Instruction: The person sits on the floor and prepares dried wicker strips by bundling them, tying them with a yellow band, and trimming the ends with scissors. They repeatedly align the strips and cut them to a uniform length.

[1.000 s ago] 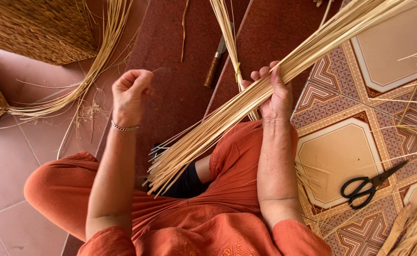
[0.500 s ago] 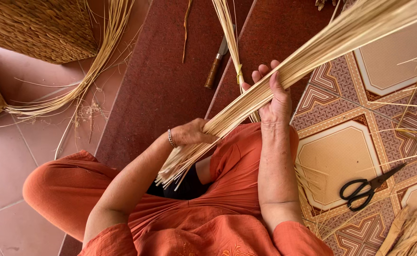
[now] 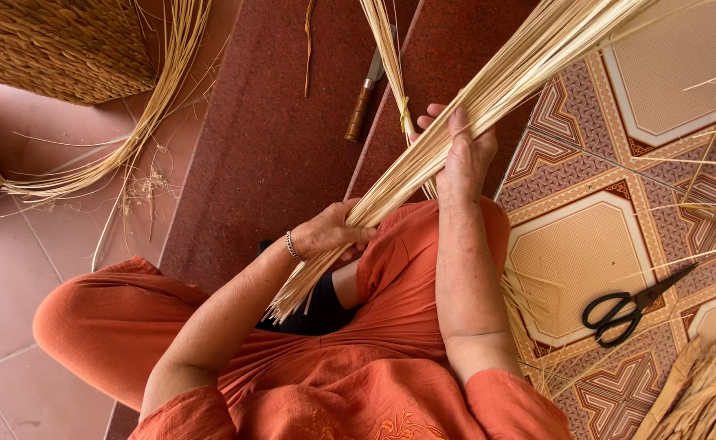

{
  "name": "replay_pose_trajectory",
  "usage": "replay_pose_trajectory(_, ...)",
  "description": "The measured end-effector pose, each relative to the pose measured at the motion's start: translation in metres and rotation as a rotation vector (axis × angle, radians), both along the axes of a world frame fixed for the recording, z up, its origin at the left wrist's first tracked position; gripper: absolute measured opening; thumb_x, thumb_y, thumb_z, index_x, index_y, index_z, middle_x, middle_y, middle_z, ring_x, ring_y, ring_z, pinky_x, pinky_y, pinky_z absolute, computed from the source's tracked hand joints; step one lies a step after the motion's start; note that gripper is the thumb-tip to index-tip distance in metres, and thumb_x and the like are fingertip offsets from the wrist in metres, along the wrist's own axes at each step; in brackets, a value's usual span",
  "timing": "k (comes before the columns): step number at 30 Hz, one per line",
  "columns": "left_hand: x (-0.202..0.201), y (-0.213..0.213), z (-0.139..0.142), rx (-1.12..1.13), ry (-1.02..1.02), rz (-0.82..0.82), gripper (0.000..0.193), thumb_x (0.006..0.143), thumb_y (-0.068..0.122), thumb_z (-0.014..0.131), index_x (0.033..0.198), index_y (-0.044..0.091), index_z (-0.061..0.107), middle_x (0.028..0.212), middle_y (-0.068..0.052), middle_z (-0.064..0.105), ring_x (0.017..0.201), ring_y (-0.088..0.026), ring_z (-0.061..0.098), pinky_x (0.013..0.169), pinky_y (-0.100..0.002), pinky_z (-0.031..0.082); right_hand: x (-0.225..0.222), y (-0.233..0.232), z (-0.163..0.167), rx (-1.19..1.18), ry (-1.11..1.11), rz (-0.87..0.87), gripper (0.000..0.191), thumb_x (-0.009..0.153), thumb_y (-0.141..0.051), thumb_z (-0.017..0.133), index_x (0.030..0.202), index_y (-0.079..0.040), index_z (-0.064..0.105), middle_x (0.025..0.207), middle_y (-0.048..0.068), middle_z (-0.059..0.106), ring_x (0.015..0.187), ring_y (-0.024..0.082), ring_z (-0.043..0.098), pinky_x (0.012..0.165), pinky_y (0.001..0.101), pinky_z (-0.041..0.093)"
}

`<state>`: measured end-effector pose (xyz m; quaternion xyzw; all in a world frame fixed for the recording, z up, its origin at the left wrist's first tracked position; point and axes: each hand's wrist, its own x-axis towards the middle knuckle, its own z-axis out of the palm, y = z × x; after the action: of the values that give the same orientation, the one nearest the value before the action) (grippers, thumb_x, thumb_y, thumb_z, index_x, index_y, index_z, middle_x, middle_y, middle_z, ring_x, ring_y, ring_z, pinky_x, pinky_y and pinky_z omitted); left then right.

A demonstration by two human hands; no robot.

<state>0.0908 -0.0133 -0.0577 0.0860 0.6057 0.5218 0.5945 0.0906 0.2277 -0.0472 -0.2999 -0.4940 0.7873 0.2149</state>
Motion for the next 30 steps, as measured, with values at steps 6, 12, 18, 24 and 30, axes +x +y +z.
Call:
replay_pose_trajectory(6, -0.011, -0.009, -0.005, 0.122, -0.249, 0.183, 0.025, 0.095, 0.030, 0.072, 0.103, 0.008, 0.063, 0.064, -0.002, 0.063, 0.046, -0.010, 0.053, 0.039, -0.027, 0.046, -0.003, 0.023, -0.003, -0.230, 0.185, 0.300, 0.065, 0.102, -0.039, 0.069, 0.146, 0.005, 0.051, 0.137, 0.023, 0.067, 0.126, 0.028, 0.074, 0.098, 0.0431, 0.067)
replay_pose_trajectory(12, -0.031, -0.025, -0.008, 0.219, -0.346, 0.330, 0.019, 0.099, 0.027, 0.069, 0.098, 0.008, 0.065, 0.060, -0.001, 0.056, 0.043, -0.009, 0.046, 0.036, -0.026, 0.036, 0.002, 0.018, 0.006, -0.009, 0.063, 0.565, 0.059, 0.095, -0.039, 0.072, 0.140, -0.005, 0.057, 0.124, 0.018, 0.069, 0.097, 0.024, 0.075, 0.060, 0.0383, 0.066)
replay_pose_trajectory(18, -0.035, -0.031, -0.013, 0.318, -0.426, 0.323, 0.021, 0.102, 0.026, 0.064, 0.100, 0.006, 0.068, 0.057, -0.001, 0.051, 0.041, -0.009, 0.044, 0.034, -0.025, 0.034, -0.004, 0.005, -0.001, -0.081, 0.029, 0.522, 0.042, 0.097, -0.033, 0.075, 0.126, -0.003, 0.069, 0.105, 0.015, 0.076, 0.082, 0.020, 0.076, 0.063, 0.0362, 0.068)
replay_pose_trajectory(24, -0.032, -0.030, -0.012, 0.397, -0.467, 0.262, 0.030, 0.107, 0.031, 0.057, 0.099, 0.004, 0.066, 0.057, -0.002, 0.050, 0.040, -0.009, 0.043, 0.034, -0.025, 0.036, -0.005, -0.001, -0.009, 0.065, 0.194, 0.522, 0.016, 0.099, -0.018, 0.080, 0.102, -0.004, 0.073, 0.097, 0.014, 0.076, 0.082, 0.019, 0.075, 0.068, 0.0349, 0.065)
replay_pose_trajectory(30, -0.037, -0.030, -0.008, 0.413, -0.455, 0.272, 0.030, 0.107, 0.031, 0.055, 0.101, 0.004, 0.066, 0.056, -0.001, 0.049, 0.039, -0.008, 0.043, 0.033, -0.025, 0.036, -0.007, 0.005, -0.015, 0.035, 0.135, 0.507, 0.016, 0.099, -0.022, 0.073, 0.094, -0.006, 0.072, 0.088, 0.012, 0.077, 0.076, 0.018, 0.077, 0.065, 0.0350, 0.068)
